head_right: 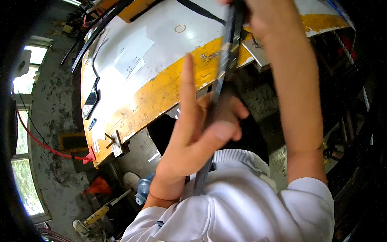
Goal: The person picks up long black rods and applies small transparent labels with gold text to them by hand, then places the labeled rods onto a rack with others.
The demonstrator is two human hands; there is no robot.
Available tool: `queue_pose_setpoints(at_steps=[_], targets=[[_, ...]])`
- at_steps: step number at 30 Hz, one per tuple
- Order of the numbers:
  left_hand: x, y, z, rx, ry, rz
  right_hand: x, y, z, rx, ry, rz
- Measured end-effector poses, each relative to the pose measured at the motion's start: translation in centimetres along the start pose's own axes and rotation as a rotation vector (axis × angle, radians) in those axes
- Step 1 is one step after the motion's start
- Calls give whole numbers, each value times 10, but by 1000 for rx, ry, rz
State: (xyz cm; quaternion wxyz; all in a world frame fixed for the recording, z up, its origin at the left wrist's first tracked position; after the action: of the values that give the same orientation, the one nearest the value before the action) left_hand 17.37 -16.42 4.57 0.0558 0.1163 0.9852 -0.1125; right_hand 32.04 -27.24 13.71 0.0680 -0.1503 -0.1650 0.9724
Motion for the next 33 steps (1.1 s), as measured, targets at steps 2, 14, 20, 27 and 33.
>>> queue_pose_setpoints(at_steps=[2,14,20,27,33], targets=[[5,-6,7,-146,-34,51,-58,36,-13,36,-76,24],[13,19,-24,-954,-364,-172,-73,244,16,1453,426,-28],[8,22,-48,-1055,-544,-333,-47,280,15,1602,288,32],[-4,27,-74,-1240,-756,-480,-65,372,23,1788,552,59],[-9,40,-83,-1435,-732,-515,-76,364,7,1746,832,244]])
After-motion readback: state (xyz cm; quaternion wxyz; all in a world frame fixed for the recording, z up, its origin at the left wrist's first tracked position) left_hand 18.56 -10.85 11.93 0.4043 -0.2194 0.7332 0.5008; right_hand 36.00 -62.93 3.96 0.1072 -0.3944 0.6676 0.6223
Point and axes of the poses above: each hand's wrist, its own x-axis away from the middle knuckle, its own y-axis out of the back of the hand, z = x × y, the point moved 9 cm from there along -x, towards the middle knuckle, and after that the axes turned 7 degrees about -z, right-handed, at the moved point
